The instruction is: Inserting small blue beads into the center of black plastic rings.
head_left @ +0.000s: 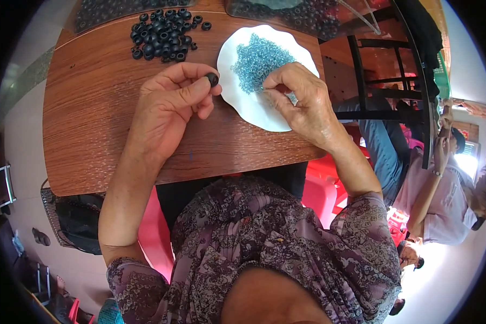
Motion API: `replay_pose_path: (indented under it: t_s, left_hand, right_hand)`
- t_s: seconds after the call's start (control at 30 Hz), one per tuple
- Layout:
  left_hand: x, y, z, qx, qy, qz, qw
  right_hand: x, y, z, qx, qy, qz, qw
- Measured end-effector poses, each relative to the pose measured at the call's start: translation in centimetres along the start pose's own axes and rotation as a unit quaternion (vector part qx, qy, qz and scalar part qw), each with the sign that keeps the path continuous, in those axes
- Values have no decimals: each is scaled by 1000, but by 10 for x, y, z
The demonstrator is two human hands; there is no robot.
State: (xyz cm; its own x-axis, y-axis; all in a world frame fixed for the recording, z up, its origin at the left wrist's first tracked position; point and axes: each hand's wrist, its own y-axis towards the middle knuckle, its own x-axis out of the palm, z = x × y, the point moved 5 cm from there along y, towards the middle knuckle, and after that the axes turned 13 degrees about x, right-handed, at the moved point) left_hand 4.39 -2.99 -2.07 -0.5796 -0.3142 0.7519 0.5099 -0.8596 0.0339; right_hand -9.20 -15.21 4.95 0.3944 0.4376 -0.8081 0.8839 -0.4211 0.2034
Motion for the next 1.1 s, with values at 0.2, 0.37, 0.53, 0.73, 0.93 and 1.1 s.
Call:
replay_pose_path:
  t_s: [0.2,0.37,0.53,0.73,0.93,1.1]
  left_hand:
    - [1,-1,0,-10,13,8,1000]
    - [3,-2,-5,-21,19,4,1000]
    - [6,-1,-5,-30,-14,9,999]
    - [6,-3,-3,-18,-20,7,1000]
    - [1,-4,-6,-27,-13,9,999]
    - [1,-5,-6,-33,-25,13,999]
  right_hand:
    - [-2,2,-2,-17,-3,14,1000]
    - [-4,7,-20,-26,49,7,998]
    - [3,17,-41,-33,96,19,995]
    - [10,26,-45,-17,76,-18,997]
    - [14,31,-49,-20,50,-18,998]
    - [13,35,-56,-110,41,-15,993]
